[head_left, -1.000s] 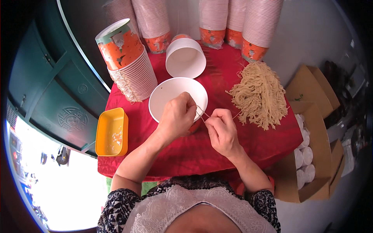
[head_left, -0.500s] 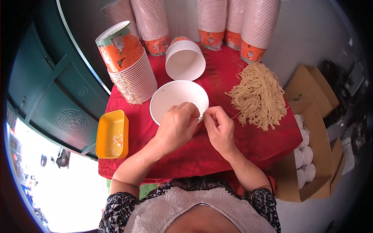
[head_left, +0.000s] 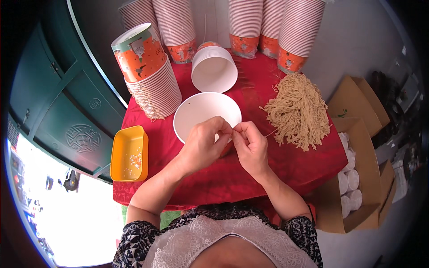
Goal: Tying strings onto paper cups as part of a manufacturing or packaging process.
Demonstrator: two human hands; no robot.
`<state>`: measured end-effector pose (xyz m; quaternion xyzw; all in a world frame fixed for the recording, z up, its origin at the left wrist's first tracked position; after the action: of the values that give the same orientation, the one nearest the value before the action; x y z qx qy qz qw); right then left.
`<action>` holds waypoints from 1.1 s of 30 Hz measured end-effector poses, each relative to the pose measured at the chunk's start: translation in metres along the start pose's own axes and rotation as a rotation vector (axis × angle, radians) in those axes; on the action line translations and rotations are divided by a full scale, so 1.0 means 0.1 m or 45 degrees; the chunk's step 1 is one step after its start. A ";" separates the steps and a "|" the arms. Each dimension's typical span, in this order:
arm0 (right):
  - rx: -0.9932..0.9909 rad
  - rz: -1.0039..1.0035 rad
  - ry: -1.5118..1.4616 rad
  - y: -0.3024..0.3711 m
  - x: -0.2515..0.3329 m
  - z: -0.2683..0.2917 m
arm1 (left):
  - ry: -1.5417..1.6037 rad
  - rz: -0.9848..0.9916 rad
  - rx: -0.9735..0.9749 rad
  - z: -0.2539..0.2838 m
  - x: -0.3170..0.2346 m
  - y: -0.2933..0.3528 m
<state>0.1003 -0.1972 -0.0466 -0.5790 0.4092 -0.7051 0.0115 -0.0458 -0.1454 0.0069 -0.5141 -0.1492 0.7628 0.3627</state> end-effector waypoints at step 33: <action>0.142 -0.495 -0.568 0.03 -0.09 0.07 | -0.083 0.079 0.121 0.02 -0.08 -0.03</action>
<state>0.1080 -0.1988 -0.0560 -0.7855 0.2386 -0.5711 -0.0023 -0.0450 -0.1487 0.0155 -0.4755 -0.1085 0.7963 0.3578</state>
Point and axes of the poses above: each hand's wrist, its own y-axis away from the middle knuckle, its own z-axis out of the back of the hand, x = y × z, the point moved 1 cm from there along -y, towards the middle knuckle, and after that the axes turned 12 degrees about -x, right-handed, at the moved point
